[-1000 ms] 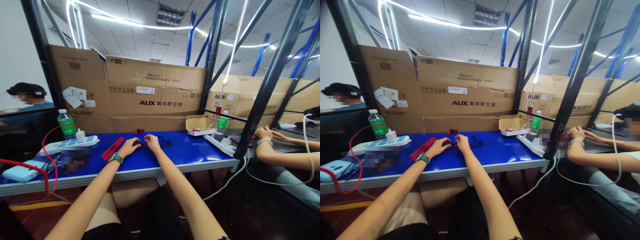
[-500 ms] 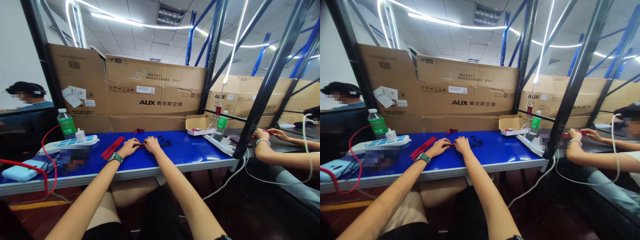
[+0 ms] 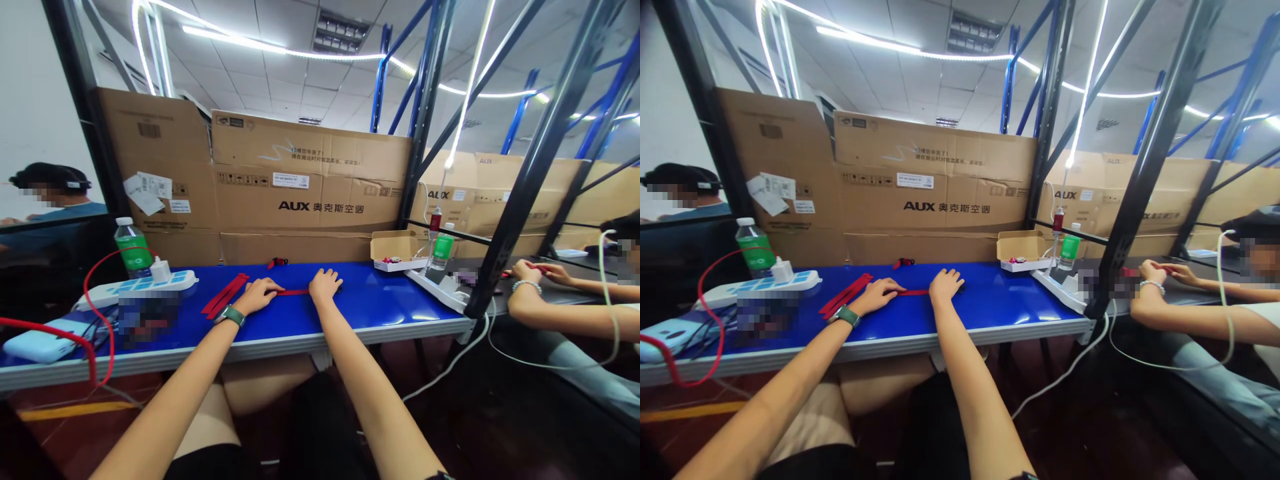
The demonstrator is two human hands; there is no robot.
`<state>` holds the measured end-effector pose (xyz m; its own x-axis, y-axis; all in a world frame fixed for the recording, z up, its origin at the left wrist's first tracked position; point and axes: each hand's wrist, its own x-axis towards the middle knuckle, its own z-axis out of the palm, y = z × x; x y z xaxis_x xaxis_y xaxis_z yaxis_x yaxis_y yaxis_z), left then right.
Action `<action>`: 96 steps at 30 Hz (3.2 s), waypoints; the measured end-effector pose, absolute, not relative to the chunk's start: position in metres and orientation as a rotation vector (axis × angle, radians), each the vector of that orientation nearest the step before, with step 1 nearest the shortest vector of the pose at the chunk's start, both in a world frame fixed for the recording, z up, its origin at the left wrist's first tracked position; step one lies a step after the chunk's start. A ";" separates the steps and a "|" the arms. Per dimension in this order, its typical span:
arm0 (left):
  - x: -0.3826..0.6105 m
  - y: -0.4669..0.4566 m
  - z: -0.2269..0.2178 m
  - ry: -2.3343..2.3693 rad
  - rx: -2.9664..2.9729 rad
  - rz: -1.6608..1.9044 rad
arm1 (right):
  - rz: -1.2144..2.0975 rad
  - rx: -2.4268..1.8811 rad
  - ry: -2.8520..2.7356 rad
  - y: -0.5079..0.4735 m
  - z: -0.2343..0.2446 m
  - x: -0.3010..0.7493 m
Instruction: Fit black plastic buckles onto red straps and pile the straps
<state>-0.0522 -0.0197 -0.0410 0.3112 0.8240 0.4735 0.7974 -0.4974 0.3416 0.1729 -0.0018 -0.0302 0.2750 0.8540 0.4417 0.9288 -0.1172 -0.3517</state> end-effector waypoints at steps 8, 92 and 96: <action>-0.072 -0.020 -0.041 2.185 2.183 0.979 | -0.211 -2.040 -1.676 0.010 -0.029 0.178; -0.054 -0.015 -0.035 1.180 1.869 1.317 | 0.554 -0.720 -2.091 0.001 -0.036 0.139; -0.054 -0.014 -0.038 1.148 1.819 1.297 | 0.518 -0.715 -2.051 0.002 -0.031 0.139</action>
